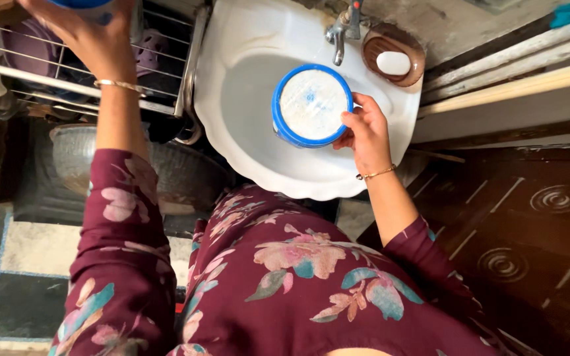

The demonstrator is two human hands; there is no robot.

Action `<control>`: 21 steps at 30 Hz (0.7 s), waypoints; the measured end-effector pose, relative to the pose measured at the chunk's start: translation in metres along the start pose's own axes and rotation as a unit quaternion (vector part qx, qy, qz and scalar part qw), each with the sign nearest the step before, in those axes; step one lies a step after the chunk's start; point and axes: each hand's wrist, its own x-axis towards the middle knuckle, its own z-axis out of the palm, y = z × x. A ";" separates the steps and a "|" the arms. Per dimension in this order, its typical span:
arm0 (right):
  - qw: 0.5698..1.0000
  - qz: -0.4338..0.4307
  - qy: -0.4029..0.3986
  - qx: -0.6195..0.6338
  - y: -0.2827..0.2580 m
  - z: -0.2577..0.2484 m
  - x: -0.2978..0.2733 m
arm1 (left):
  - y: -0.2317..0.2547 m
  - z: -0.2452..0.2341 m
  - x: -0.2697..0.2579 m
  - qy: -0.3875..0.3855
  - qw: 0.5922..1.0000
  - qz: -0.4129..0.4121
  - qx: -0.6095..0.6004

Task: The person washes a plastic container in a sink with a sponge, then moves to a tiled area to sweep the floor with a hand broom and fill a blue bucket with water from a tap using a mug.

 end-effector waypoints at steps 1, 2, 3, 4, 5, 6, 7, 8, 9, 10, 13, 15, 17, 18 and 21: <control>1.000 0.004 -0.003 0.013 -0.001 0.001 0.000 | 0.018 -0.010 -0.007 0.000 1.000 -0.002 -0.014; 0.999 -0.002 -0.015 0.040 -0.002 0.001 -0.002 | 0.043 -0.022 -0.021 0.000 0.997 -0.016 -0.077; 0.997 -0.007 -0.027 0.068 -0.004 0.001 -0.006 | 0.073 -0.034 -0.042 -0.008 0.990 -0.037 -0.134; 0.995 -0.015 -0.038 0.095 -0.006 0.001 -0.007 | 0.107 -0.042 -0.067 -0.017 0.979 -0.063 -0.194; 0.992 -0.007 -0.045 0.121 -0.008 0.000 -0.006 | 0.142 -0.046 -0.090 -0.089 0.967 -0.103 -0.217; 0.988 0.004 -0.052 0.147 -0.010 -0.002 -0.006 | 0.177 -0.045 -0.116 -0.174 0.947 -0.157 -0.220; 0.983 0.014 -0.059 0.172 -0.011 -0.004 -0.006 | 0.205 -0.040 -0.128 -0.253 0.921 -0.203 -0.217; 0.986 -0.012 -0.079 0.149 -0.013 -0.006 -0.004 | 0.227 -0.039 -0.135 -0.337 0.863 -0.255 -0.275; 0.986 -0.039 -0.099 0.125 -0.016 -0.006 -0.001 | 0.241 -0.038 -0.132 -0.381 0.721 -0.442 -0.373; 0.985 -0.067 -0.119 0.102 -0.020 -0.004 0.001 | 0.249 -0.040 -0.125 -0.399 0.531 -0.598 -0.448; 0.931 -0.194 -0.080 -0.300 -0.051 -0.008 -0.007 | 0.258 -0.037 -0.110 -0.418 0.517 -0.586 -0.463; 0.863 -0.301 -0.136 -0.382 -0.067 -0.002 -0.013 | 0.257 -0.034 -0.107 -0.423 0.515 -0.587 -0.460; 0.805 -0.369 -0.180 -0.428 -0.083 0.006 -0.015 | 0.255 -0.033 -0.105 -0.432 0.516 -0.582 -0.456; 0.789 -0.385 -0.194 -0.437 -0.091 0.008 -0.017 | 0.255 -0.034 -0.104 -0.440 0.515 -0.579 -0.455; 0.751 -0.406 -0.212 -0.476 -0.107 0.016 -0.027 | 0.257 -0.036 -0.104 -0.436 0.499 -0.584 -0.468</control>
